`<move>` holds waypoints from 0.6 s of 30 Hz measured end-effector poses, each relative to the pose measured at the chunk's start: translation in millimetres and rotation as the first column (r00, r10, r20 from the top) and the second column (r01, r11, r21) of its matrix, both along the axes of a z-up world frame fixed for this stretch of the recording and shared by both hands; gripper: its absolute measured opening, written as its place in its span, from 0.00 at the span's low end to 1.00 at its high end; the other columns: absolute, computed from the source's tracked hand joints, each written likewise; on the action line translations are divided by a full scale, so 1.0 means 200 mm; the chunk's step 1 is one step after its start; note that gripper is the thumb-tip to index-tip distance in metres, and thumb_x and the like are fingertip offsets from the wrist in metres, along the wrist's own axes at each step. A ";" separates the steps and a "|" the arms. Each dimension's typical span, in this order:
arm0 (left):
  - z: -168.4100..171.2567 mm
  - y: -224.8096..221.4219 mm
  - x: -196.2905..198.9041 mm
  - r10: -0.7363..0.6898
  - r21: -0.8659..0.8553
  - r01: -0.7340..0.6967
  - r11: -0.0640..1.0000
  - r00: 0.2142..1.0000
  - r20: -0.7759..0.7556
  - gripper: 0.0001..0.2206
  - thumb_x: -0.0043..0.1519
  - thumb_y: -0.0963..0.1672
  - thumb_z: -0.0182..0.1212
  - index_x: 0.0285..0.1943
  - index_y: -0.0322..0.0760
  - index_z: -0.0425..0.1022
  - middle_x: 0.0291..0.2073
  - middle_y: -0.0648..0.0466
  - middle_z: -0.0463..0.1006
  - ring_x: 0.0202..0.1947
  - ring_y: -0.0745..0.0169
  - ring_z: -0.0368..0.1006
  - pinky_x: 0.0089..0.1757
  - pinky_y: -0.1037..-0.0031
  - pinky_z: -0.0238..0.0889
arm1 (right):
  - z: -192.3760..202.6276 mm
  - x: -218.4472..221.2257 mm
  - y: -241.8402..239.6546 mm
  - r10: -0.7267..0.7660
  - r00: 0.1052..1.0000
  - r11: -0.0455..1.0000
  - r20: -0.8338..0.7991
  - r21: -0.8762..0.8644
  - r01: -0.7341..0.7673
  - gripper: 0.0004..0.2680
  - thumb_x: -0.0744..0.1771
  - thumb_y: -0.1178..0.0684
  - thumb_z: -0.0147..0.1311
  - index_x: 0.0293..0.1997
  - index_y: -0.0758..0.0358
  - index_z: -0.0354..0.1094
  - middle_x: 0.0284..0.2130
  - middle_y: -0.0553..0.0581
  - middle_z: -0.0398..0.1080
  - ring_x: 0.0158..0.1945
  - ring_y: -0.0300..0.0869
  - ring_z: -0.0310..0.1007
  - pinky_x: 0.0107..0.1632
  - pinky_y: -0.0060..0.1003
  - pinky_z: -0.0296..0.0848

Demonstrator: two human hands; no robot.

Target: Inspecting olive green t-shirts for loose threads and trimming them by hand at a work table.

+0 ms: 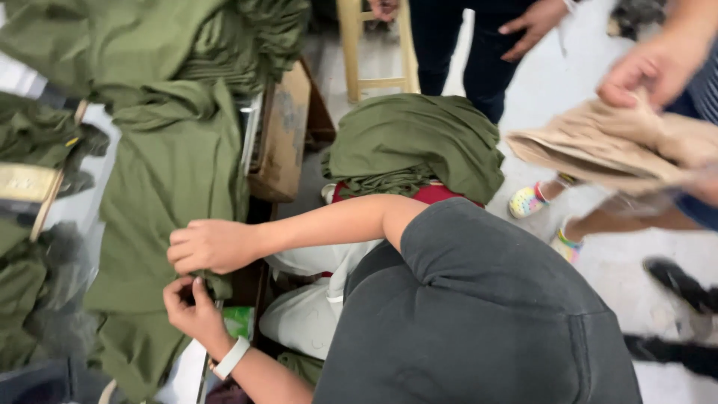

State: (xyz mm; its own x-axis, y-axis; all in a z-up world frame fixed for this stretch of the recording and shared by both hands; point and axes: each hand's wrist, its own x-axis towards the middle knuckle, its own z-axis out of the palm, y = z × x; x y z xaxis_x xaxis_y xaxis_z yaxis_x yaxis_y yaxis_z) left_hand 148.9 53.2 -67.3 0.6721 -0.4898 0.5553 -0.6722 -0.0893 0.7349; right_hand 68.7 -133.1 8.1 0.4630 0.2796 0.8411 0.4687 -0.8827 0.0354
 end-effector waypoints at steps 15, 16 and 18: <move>0.40 0.12 -0.23 0.232 -0.350 -0.231 0.908 0.972 -0.041 0.03 0.70 0.37 0.52 0.44 0.28 0.70 0.36 0.41 0.70 0.43 0.44 0.69 0.50 0.55 0.59 | 0.34 0.15 0.02 0.715 0.680 0.699 -0.161 0.198 -0.687 0.19 0.73 0.42 0.32 0.45 0.62 0.74 0.44 0.58 0.75 0.46 0.58 0.74 0.50 0.54 0.71; 0.46 0.10 -0.27 0.254 -0.358 -0.241 0.902 0.967 -0.009 0.03 0.69 0.38 0.54 0.43 0.30 0.72 0.37 0.43 0.71 0.42 0.43 0.70 0.50 0.56 0.60 | 0.35 0.17 0.00 0.693 0.699 0.720 -0.175 0.217 -0.660 0.17 0.73 0.43 0.37 0.45 0.62 0.75 0.44 0.57 0.76 0.46 0.56 0.74 0.50 0.52 0.72; 0.51 0.06 -0.31 0.314 -0.367 -0.286 0.885 0.949 0.020 0.03 0.69 0.38 0.55 0.43 0.32 0.74 0.37 0.45 0.72 0.42 0.41 0.71 0.50 0.57 0.61 | 0.38 0.18 -0.03 0.698 0.689 0.716 -0.197 0.231 -0.659 0.15 0.72 0.43 0.42 0.46 0.62 0.76 0.45 0.56 0.77 0.46 0.55 0.75 0.50 0.50 0.72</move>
